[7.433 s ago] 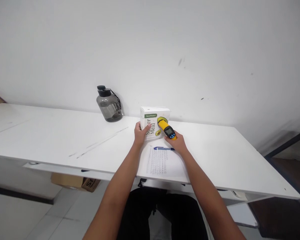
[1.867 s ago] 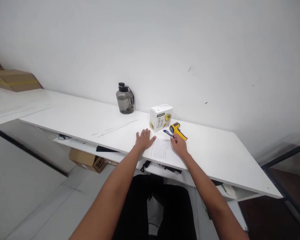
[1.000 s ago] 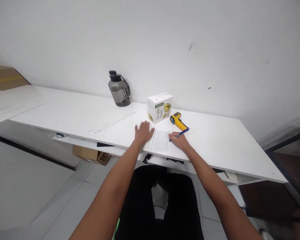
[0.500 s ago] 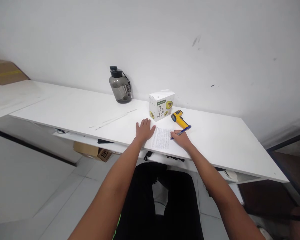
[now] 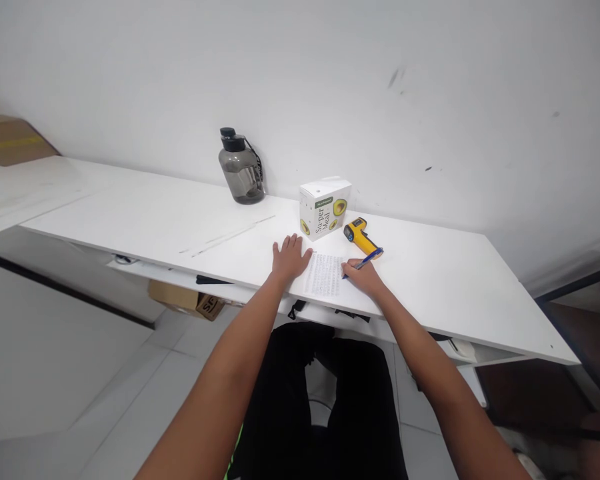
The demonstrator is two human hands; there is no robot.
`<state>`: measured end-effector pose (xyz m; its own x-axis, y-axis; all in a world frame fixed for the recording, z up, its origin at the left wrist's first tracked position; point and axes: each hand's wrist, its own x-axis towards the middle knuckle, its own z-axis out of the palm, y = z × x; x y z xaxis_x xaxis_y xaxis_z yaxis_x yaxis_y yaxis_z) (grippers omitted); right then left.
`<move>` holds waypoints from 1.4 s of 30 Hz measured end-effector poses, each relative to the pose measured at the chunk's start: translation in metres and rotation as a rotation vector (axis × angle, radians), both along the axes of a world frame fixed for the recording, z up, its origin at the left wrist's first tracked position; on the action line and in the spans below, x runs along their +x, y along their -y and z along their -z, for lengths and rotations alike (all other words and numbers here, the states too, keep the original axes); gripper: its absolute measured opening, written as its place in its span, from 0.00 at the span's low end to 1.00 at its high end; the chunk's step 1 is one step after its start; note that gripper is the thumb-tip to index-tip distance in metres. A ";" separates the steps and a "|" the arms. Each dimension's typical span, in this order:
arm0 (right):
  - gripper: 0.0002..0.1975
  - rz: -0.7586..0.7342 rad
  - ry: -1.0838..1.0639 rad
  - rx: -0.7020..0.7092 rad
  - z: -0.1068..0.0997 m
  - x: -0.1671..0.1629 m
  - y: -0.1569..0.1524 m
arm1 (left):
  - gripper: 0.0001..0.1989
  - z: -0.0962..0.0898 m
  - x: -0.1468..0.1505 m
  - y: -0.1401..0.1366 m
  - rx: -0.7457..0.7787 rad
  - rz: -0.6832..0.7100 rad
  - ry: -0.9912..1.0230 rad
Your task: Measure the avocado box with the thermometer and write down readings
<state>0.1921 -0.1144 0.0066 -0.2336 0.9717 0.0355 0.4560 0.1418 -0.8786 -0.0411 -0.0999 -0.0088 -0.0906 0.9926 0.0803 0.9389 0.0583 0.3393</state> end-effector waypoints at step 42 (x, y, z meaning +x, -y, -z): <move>0.17 0.025 -0.048 0.011 0.002 0.000 -0.002 | 0.35 -0.009 0.003 0.005 -0.056 -0.010 -0.060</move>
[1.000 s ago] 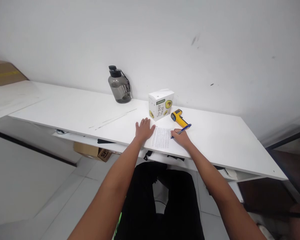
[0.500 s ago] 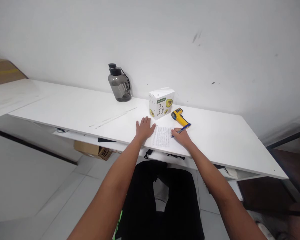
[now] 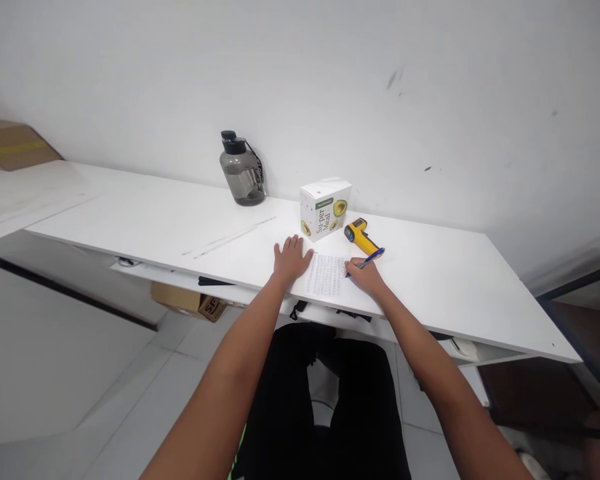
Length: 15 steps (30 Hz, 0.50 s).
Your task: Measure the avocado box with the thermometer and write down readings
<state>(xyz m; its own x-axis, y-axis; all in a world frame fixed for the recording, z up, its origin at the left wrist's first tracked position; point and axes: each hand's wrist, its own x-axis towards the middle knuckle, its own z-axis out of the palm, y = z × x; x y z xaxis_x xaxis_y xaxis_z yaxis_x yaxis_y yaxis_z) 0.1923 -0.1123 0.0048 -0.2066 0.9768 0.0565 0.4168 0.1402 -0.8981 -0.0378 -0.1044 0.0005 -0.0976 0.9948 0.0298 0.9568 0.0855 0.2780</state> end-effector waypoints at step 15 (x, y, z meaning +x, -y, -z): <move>0.17 -0.007 0.034 0.010 0.001 0.000 0.001 | 0.34 0.000 0.001 0.001 0.018 -0.001 0.025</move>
<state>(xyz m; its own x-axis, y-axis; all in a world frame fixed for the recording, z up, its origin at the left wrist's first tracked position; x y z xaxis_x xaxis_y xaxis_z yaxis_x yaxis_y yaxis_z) 0.1924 -0.1135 0.0042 -0.2153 0.9748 0.0590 0.4462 0.1519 -0.8820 -0.0371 -0.1057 0.0008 -0.0991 0.9941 0.0451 0.9494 0.0808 0.3034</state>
